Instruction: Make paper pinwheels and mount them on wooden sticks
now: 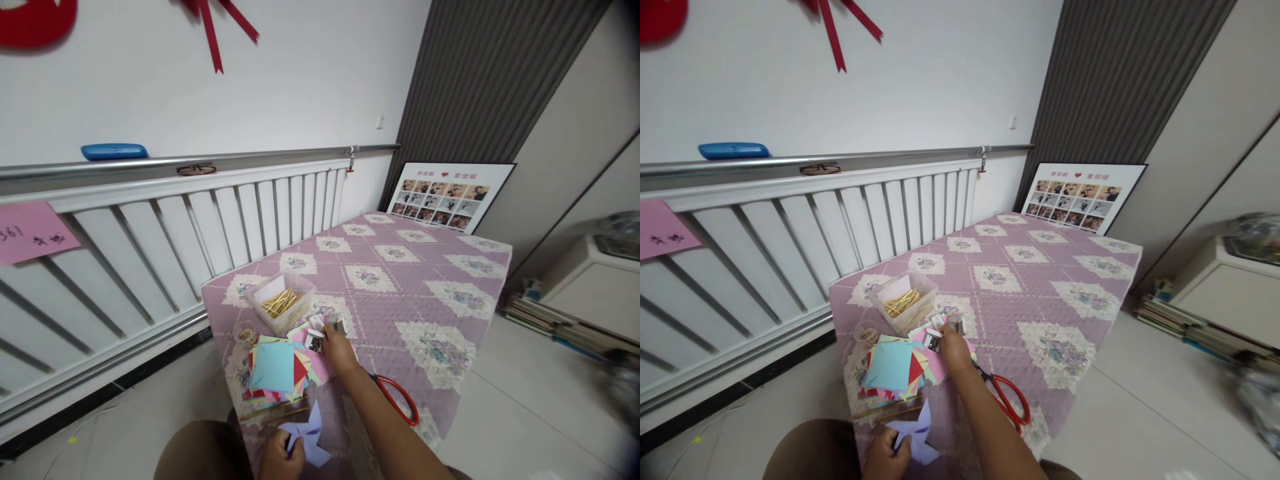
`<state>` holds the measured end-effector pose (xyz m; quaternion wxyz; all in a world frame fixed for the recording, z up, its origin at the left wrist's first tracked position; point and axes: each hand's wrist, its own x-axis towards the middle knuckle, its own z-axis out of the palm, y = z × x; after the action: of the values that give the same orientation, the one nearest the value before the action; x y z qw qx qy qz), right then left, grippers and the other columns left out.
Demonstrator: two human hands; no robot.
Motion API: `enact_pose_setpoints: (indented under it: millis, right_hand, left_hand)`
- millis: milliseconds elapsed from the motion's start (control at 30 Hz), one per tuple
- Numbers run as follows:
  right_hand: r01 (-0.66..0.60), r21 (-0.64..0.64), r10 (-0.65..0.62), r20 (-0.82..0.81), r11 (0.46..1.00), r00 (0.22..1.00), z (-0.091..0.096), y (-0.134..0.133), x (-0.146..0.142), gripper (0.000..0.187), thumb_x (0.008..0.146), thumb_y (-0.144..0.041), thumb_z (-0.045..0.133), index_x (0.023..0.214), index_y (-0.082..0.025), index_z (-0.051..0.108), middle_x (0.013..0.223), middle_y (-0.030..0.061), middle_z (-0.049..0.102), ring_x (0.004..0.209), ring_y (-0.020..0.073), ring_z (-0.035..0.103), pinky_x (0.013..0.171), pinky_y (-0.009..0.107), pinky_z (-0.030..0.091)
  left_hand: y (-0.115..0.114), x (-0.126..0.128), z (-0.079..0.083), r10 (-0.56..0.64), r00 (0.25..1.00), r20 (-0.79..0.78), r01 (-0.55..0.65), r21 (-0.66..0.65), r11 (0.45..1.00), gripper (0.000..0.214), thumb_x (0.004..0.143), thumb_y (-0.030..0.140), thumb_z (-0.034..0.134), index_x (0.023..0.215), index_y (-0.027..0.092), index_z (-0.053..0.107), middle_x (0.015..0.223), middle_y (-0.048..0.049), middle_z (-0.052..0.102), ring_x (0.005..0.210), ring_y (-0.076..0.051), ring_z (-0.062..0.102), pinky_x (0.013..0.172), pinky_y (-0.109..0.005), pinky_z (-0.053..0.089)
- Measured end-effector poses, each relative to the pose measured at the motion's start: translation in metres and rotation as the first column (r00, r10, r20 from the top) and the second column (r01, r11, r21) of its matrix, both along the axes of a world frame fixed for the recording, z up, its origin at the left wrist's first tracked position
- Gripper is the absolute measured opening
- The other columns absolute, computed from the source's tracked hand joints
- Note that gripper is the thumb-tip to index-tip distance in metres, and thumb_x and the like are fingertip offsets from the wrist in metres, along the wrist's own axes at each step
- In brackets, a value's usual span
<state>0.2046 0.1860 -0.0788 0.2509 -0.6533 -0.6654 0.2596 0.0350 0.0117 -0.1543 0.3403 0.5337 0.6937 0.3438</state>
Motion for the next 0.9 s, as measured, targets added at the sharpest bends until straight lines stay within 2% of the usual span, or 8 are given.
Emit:
enact_pose_setpoints:
  millis: [100,267,400,500,567,733,900]
  right_hand:
    - [0.002,-0.006,-0.002,0.011,1.000,1.000,-0.002,0.000,0.002,0.027,0.091,-0.031,0.055,0.114,-0.018,0.057,0.112,0.0063,0.062,0.091,0.0190,0.063,0.078,0.039,0.054]
    - [0.019,0.011,-0.019,-0.005,1.000,1.000,-0.002,-0.002,0.006,0.025,0.091,-0.031,0.055,0.111,-0.017,0.058,0.109,0.0058,0.063,0.088,0.0180,0.063,0.076,0.038,0.054]
    - [0.048,0.044,-0.046,-0.048,0.998,0.998,0.003,-0.009,0.015,0.019,0.091,-0.031,0.054,0.101,-0.016,0.061,0.096,0.0028,0.065,0.078,0.0150,0.063,0.072,0.034,0.053]
    - [0.056,0.074,-0.048,-0.100,0.996,0.994,0.007,-0.018,0.025,0.009,0.089,-0.022,0.052,0.087,-0.017,0.060,0.077,-0.0010,0.064,0.068,0.0135,0.060,0.066,0.029,0.049]
    - [0.049,0.084,-0.037,-0.139,0.995,0.990,0.008,-0.027,0.034,0.010,0.085,-0.015,0.048,0.080,-0.019,0.056,0.068,-0.0023,0.062,0.065,0.0139,0.058,0.063,0.025,0.045]
    - [-0.017,0.026,0.022,-0.208,1.000,0.978,0.004,-0.057,0.058,0.011,0.075,-0.012,0.046,0.070,-0.022,0.050,0.058,-0.0043,0.058,0.055,0.0138,0.054,0.053,0.022,0.038]
    - [-0.088,-0.043,0.076,-0.227,0.995,0.971,-0.003,-0.084,0.069,0.013,0.068,-0.009,0.048,0.067,-0.021,0.054,0.054,-0.0059,0.057,0.051,0.0124,0.053,0.051,0.020,0.037]
  left_hand:
    - [0.001,-0.002,-0.002,0.005,1.000,-0.005,-0.005,-0.011,1.000,0.013,0.067,0.030,0.059,0.061,0.019,0.060,0.060,-0.0022,0.062,0.064,-0.019,0.059,0.064,-0.027,0.043]
    - [0.002,-0.004,-0.003,-0.051,0.998,0.048,0.054,-0.054,0.997,0.014,0.069,0.028,0.058,0.069,0.016,0.065,0.067,-0.0036,0.067,0.069,-0.019,0.061,0.067,-0.026,0.044]
    - [0.001,-0.003,0.001,-0.096,0.990,0.100,0.101,-0.044,0.994,0.020,0.072,0.027,0.053,0.079,0.015,0.067,0.074,-0.0047,0.069,0.073,-0.020,0.062,0.069,-0.026,0.044]
    - [-0.001,-0.001,0.006,-0.074,0.994,0.078,0.077,-0.045,0.996,0.020,0.073,0.028,0.051,0.074,0.014,0.065,0.071,-0.0056,0.068,0.072,-0.020,0.061,0.069,-0.027,0.044]
    - [-0.002,0.000,0.009,-0.036,0.998,0.058,0.039,-0.042,0.998,0.019,0.074,0.029,0.050,0.069,0.015,0.062,0.068,-0.0053,0.066,0.071,-0.020,0.060,0.068,-0.027,0.043]
    - [-0.005,0.001,0.018,-0.011,1.000,0.022,0.011,0.002,1.000,0.018,0.073,0.030,0.050,0.064,0.016,0.059,0.064,-0.0027,0.061,0.065,-0.019,0.056,0.063,-0.027,0.041]
    - [-0.004,-0.001,0.022,0.004,1.000,-0.003,-0.004,0.046,0.999,0.019,0.069,0.030,0.052,0.053,0.021,0.047,0.054,0.0012,0.052,0.057,-0.016,0.049,0.058,-0.027,0.037]
